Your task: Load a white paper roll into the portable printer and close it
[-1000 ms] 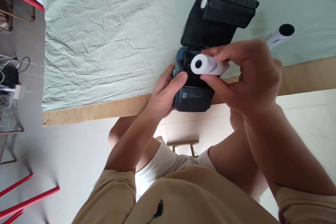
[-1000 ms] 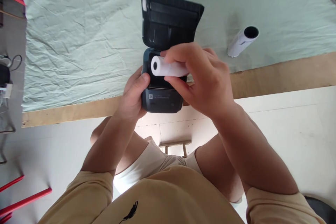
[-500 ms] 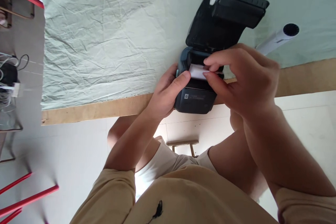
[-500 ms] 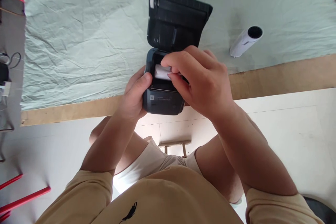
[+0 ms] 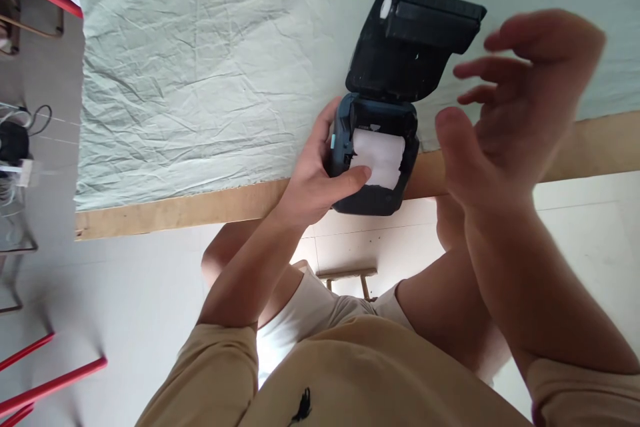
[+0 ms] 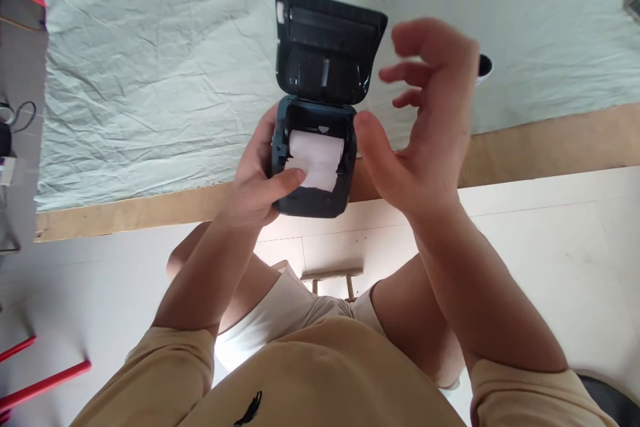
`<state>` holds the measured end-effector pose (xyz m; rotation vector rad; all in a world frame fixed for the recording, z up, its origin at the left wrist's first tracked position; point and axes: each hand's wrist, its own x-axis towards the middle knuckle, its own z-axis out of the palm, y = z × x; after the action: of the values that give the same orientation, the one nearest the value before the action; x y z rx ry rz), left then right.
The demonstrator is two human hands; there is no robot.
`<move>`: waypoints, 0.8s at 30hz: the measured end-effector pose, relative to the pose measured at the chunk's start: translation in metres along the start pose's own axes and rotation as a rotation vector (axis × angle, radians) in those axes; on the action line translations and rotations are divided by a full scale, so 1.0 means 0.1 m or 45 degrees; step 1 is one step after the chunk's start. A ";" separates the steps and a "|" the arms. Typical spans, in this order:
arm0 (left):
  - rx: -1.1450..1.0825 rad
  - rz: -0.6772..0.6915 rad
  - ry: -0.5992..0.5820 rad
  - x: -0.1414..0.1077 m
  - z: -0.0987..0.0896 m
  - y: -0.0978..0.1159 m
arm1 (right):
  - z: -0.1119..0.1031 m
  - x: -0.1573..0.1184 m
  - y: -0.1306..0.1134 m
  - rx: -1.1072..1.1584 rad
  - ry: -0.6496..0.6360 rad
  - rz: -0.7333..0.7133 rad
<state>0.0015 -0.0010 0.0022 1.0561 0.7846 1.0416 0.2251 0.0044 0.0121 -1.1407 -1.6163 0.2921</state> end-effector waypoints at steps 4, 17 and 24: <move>0.073 -0.009 0.059 -0.01 0.01 -0.02 | 0.00 -0.01 0.04 0.154 -0.064 -0.075; 0.080 0.107 0.048 0.14 -0.09 -0.25 | 0.09 -0.19 0.11 0.506 -0.458 0.399; 0.041 -0.018 0.148 0.01 0.11 0.02 | 0.05 -0.18 0.15 0.479 -0.511 0.457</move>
<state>0.0114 -0.0033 0.0074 1.0228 0.9041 1.0890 0.2276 0.0001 -0.0110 -1.1153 -1.5940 1.0704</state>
